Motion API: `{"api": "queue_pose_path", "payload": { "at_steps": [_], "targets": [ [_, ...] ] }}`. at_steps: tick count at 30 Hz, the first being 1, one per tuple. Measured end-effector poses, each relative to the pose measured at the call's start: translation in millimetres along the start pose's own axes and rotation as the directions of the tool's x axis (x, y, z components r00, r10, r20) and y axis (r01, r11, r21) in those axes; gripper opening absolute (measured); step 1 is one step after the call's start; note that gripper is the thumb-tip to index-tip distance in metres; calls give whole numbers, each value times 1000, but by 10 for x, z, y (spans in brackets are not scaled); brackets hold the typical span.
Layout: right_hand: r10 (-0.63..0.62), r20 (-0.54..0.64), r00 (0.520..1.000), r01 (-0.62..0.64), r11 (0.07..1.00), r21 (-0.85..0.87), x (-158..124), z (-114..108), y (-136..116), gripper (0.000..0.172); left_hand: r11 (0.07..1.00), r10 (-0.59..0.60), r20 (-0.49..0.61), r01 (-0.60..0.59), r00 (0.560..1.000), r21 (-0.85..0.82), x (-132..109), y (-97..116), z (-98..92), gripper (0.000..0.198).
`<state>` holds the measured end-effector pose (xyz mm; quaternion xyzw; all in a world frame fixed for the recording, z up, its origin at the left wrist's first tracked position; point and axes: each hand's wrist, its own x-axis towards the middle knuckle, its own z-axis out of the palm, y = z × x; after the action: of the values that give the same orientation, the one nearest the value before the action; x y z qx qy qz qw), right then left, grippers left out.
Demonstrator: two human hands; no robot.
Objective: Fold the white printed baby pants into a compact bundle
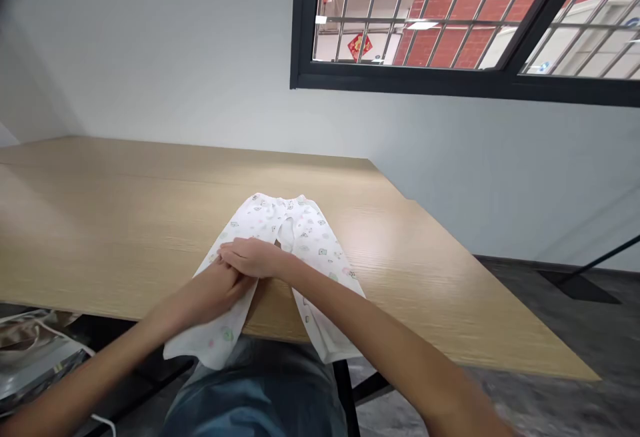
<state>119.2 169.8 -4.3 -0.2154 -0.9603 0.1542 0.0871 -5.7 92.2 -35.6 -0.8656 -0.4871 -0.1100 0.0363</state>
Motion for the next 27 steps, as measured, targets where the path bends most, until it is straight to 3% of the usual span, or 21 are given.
{"api": "queue_pose_path", "payload": {
  "at_steps": [3, 6, 8, 11, 14, 16, 18, 20, 21, 24, 27],
  "targets": [
    [186, 0, 983, -185, 981, -53, 269, 23, 241, 36, 995, -39, -164, 54, 986, 89, -444, 211, 68, 51],
    [404, -73, 912, -408, 911, -62, 427, -99, 618, 40, 978, 14, -353, 61, 935, 198, -804, 387, 154, 58],
    [463, -84, 882, -467, 884, -29, 424, -209, 795, 42, 972, 54, -406, 45, 912, 232, -933, 441, 180, 56],
    [483, -61, 873, -482, 876, 38, 194, -366, 854, 48, 980, 47, -435, 43, 899, 195, -932, 433, 128, 50],
    [462, -67, 884, -456, 886, 83, -265, -507, 757, 49, 992, -101, -335, 121, 937, 42, -708, 434, -42, 44],
    [472, -52, 880, -466, 880, 89, -608, -579, 696, 45, 994, -101, -202, 89, 974, -70, -439, 490, -181, 43],
    [523, -13, 852, -521, 850, 71, -901, -613, 675, 45, 980, 81, -67, -92, 994, -178, -81, 587, -277, 46],
    [562, 30, 827, -563, 826, 40, -1097, -601, 695, 46, 929, 272, 66, -244, 960, -279, 337, 697, -290, 50],
    [560, 44, 828, -561, 827, 37, -1152, -580, 715, 46, 914, 311, 134, -257, 941, -313, 550, 750, -265, 52],
    [496, 34, 868, -497, 867, 36, -1157, -478, 803, 41, 908, 330, 198, -252, 923, -336, 1054, 891, -123, 55],
    [486, -52, 872, -488, 873, -18, -995, -362, 958, 44, 920, 295, 213, -217, 931, -326, 1128, 1048, -15, 67]
  ]
}}
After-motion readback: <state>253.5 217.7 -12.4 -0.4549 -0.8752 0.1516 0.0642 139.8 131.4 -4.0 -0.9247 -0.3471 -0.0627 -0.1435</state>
